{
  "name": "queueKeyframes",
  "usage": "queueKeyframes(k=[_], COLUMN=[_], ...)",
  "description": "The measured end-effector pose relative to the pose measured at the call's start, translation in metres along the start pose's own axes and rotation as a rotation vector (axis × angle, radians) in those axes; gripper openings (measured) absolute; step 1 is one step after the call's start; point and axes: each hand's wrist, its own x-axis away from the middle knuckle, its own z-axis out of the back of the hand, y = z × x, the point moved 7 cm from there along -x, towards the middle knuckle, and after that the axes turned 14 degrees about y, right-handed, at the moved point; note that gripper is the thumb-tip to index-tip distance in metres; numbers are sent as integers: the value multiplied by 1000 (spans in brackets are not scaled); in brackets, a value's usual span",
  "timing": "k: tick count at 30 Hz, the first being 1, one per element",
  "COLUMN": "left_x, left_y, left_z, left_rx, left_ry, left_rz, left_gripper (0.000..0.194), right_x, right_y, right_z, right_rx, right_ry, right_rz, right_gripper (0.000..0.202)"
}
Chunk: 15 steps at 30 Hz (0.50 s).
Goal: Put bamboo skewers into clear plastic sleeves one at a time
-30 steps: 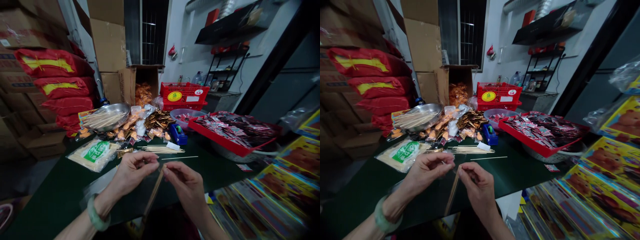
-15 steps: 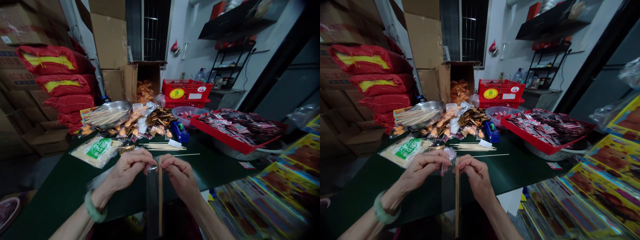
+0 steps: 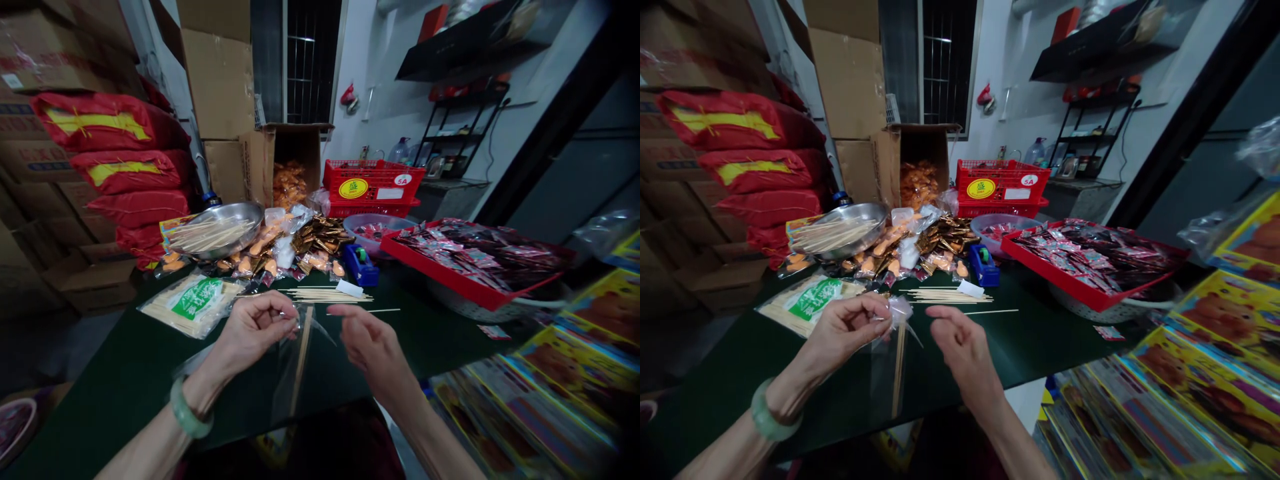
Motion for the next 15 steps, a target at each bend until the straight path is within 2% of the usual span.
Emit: queueKeyframes(k=[2, 4, 6, 9, 10, 12, 13, 15], left_x=[0, 0, 1, 1, 3, 5, 6, 8], left_y=[0, -1, -4, -12, -15, -23, -26, -31], left_z=[-4, -9, -8, -1, 0, -1, -1, -2], left_rx=[2, 12, 31, 45, 27, -49, -88, -122], left_ry=[-25, -57, -41, 59, 70, 55, 49, 55], left_rz=[7, 31, 82, 158, 181, 209, 209, 186], left_gripper=[10, 13, 23, 48, 48, 33, 28, 30], right_x=[2, 3, 1, 1, 1, 4, 6, 11], right_y=[-8, -13, -16, -18, -17, -15, -13, -6], right_z=[-16, -28, -32, -30, -29, -32, -34, -37], right_rx=[125, 218, 285, 326, 329, 337, 340, 333], right_ry=[-140, -222, -205, -108, -88, -92, -120, -205], right_rz=[39, 92, 170, 261, 279, 309, 310, 271], right_gripper=[41, 36, 36, 38, 38, 39, 41, 39])
